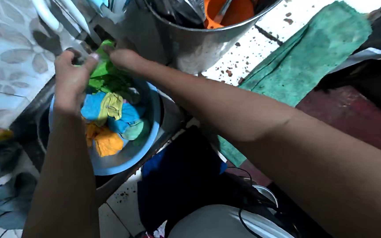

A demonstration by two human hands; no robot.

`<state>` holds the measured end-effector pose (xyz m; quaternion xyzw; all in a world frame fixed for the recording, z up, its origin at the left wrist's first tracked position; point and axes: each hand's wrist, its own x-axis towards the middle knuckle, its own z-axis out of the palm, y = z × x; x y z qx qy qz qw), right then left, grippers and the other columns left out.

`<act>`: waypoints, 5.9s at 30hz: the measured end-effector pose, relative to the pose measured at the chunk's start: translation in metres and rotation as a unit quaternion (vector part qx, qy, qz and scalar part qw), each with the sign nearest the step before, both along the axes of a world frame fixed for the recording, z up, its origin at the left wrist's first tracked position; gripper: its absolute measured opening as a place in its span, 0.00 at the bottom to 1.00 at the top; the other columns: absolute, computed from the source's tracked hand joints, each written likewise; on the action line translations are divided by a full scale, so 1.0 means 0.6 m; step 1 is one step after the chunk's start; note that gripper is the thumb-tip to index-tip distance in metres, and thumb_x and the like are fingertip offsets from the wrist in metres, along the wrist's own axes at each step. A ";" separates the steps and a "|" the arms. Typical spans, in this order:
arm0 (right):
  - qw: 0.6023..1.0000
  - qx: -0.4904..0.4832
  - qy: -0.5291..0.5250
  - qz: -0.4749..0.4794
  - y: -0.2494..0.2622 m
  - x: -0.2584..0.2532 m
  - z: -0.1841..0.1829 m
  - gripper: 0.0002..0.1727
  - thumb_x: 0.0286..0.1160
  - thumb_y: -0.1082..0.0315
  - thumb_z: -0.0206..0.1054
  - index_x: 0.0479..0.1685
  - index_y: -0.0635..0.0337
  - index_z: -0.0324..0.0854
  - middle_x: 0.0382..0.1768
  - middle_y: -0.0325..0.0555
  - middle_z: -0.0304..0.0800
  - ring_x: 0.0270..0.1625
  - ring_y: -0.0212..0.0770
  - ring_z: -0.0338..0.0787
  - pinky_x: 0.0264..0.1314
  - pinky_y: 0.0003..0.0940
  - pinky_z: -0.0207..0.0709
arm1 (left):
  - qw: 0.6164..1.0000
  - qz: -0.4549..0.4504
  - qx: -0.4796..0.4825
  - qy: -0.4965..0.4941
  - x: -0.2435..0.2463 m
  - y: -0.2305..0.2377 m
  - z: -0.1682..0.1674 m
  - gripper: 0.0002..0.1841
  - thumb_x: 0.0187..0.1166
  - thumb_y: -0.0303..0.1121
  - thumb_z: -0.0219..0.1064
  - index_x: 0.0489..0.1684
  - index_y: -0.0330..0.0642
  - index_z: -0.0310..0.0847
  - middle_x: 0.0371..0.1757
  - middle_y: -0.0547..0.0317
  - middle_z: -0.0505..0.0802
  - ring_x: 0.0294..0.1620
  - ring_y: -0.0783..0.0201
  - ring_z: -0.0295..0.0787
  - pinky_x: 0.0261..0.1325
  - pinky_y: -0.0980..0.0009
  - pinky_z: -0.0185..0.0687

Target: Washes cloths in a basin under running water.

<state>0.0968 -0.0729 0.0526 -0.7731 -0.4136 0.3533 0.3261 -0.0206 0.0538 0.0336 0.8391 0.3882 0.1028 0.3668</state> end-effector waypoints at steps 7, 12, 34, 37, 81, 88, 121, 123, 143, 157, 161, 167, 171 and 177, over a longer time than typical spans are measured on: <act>0.991 0.107 0.075 0.021 0.042 0.026 -0.005 0.20 0.87 0.68 0.61 0.75 0.64 0.76 0.65 0.54 0.86 0.65 0.39 0.85 0.69 0.34 0.76 | 0.995 -0.005 0.026 0.091 0.002 -0.016 -0.011 0.13 0.86 0.32 0.58 0.55 0.31 0.83 0.55 0.38 0.87 0.57 0.50 0.84 0.62 0.44 0.77; 0.997 0.015 0.046 0.058 0.053 0.029 -0.009 0.29 0.95 0.50 0.47 0.82 0.60 0.72 0.76 0.57 0.79 0.79 0.50 0.78 0.81 0.52 0.67 | 0.991 0.092 -0.066 -0.075 0.024 -0.020 0.027 0.17 0.87 0.42 0.58 0.62 0.39 0.79 0.50 0.59 0.88 0.46 0.70 0.87 0.53 0.64 0.85; 0.923 0.298 0.182 -0.160 0.202 -0.034 -0.188 0.22 0.94 0.56 0.49 0.73 0.56 0.78 0.62 0.50 0.88 0.61 0.37 0.88 0.66 0.38 0.83 | 0.878 0.274 -0.027 -0.391 0.101 -0.096 0.005 0.14 0.85 0.34 0.63 0.25 0.41 0.79 0.21 0.64 0.82 0.24 0.69 0.82 0.34 0.68 0.83; 0.945 0.123 0.268 -0.145 0.105 -0.047 -0.084 0.21 0.95 0.63 0.48 0.67 0.69 0.80 0.63 0.61 0.85 0.66 0.50 0.84 0.71 0.51 0.75 | 0.913 0.268 0.013 -0.307 0.083 -0.058 -0.030 0.12 0.79 0.27 0.64 0.21 0.41 0.76 0.21 0.63 0.79 0.25 0.69 0.78 0.35 0.66 0.79; 0.989 0.146 0.017 0.033 0.031 0.026 0.005 0.22 0.80 0.75 0.64 0.73 0.67 0.73 0.66 0.61 0.83 0.67 0.50 0.84 0.70 0.44 0.79 | 0.992 0.012 -0.125 -0.013 -0.011 -0.030 0.010 0.29 0.86 0.53 0.62 0.78 0.42 0.73 0.62 0.45 0.88 0.58 0.58 0.88 0.63 0.52 0.84; 0.985 0.113 0.102 0.086 0.014 0.006 0.001 0.19 0.85 0.72 0.61 0.72 0.64 0.78 0.65 0.55 0.85 0.64 0.41 0.85 0.67 0.39 0.77 | 0.963 0.109 -0.103 -0.226 0.012 -0.064 0.060 0.25 0.89 0.55 0.57 0.69 0.43 0.75 0.50 0.62 0.89 0.47 0.69 0.91 0.54 0.64 0.90; 0.993 0.074 0.075 0.044 0.089 0.020 0.003 0.29 0.80 0.67 0.68 0.80 0.63 0.71 0.72 0.65 0.80 0.74 0.60 0.81 0.75 0.60 0.73 | 0.777 0.254 -0.238 -0.525 -0.023 -0.060 0.104 0.18 0.96 0.42 0.46 0.70 0.39 0.66 0.53 0.51 0.86 0.54 0.59 0.89 0.62 0.56 0.88; 0.992 0.092 0.083 -0.010 0.088 0.014 0.028 0.23 0.78 0.71 0.66 0.72 0.67 0.75 0.68 0.65 0.81 0.72 0.59 0.81 0.72 0.58 0.75 | 0.835 0.324 -0.196 -0.399 -0.058 -0.047 0.043 0.23 0.95 0.46 0.48 0.77 0.39 0.66 0.62 0.49 0.86 0.61 0.58 0.86 0.63 0.53 0.86; 0.999 -0.018 0.030 -0.024 0.025 -0.032 0.003 0.21 0.93 0.71 0.43 0.67 0.78 0.78 0.70 0.71 0.81 0.76 0.67 0.79 0.74 0.64 0.71 | 0.784 0.349 -0.311 -0.408 0.052 -0.070 -0.011 0.25 0.90 0.51 0.53 0.69 0.38 0.75 0.57 0.46 0.88 0.56 0.54 0.87 0.59 0.49 0.85; 0.977 -0.071 0.201 -0.031 0.071 -0.004 0.007 0.22 0.94 0.63 0.48 0.69 0.71 0.78 0.64 0.66 0.83 0.64 0.54 0.84 0.67 0.55 0.76 | 0.930 0.249 -0.145 -0.228 0.002 -0.046 -0.004 0.17 0.87 0.41 0.59 0.54 0.33 0.82 0.46 0.44 0.89 0.46 0.53 0.88 0.51 0.51 0.86; 0.999 0.007 0.051 0.013 0.084 0.026 0.000 0.17 0.78 0.70 0.67 0.64 0.66 0.85 0.67 0.66 0.84 0.72 0.62 0.82 0.74 0.64 0.72 | 0.982 0.162 -0.071 -0.067 -0.041 -0.016 -0.030 0.29 0.92 0.48 0.56 0.78 0.31 0.71 0.77 0.31 0.77 0.75 0.39 0.77 0.73 0.40 0.74; 0.991 0.020 0.133 -0.005 0.103 0.023 0.023 0.18 0.73 0.71 0.73 0.60 0.70 0.84 0.58 0.63 0.87 0.61 0.55 0.86 0.67 0.56 0.76 | 0.951 0.114 -0.166 -0.233 -0.013 -0.074 -0.087 0.32 0.76 0.31 0.75 0.79 0.33 0.68 0.63 0.43 0.89 0.61 0.57 0.88 0.65 0.57 0.86; 0.941 0.000 0.332 -0.063 0.098 0.031 0.004 0.20 0.73 0.70 0.72 0.64 0.66 0.78 0.50 0.53 0.84 0.46 0.43 0.85 0.50 0.42 0.82 | 0.870 0.224 -0.350 -0.264 -0.012 -0.095 -0.059 0.15 0.78 0.29 0.67 0.62 0.40 0.79 0.46 0.51 0.90 0.41 0.61 0.89 0.44 0.60 0.89; 0.869 0.129 0.476 -0.034 0.077 0.038 -0.084 0.19 0.90 0.54 0.57 0.68 0.56 0.78 0.37 0.41 0.85 0.31 0.32 0.83 0.33 0.29 0.80 | 0.595 0.036 -0.660 -0.458 -0.026 -0.076 -0.040 0.12 0.90 0.38 0.50 0.45 0.42 0.75 0.28 0.61 0.84 0.18 0.72 0.82 0.21 0.82 0.80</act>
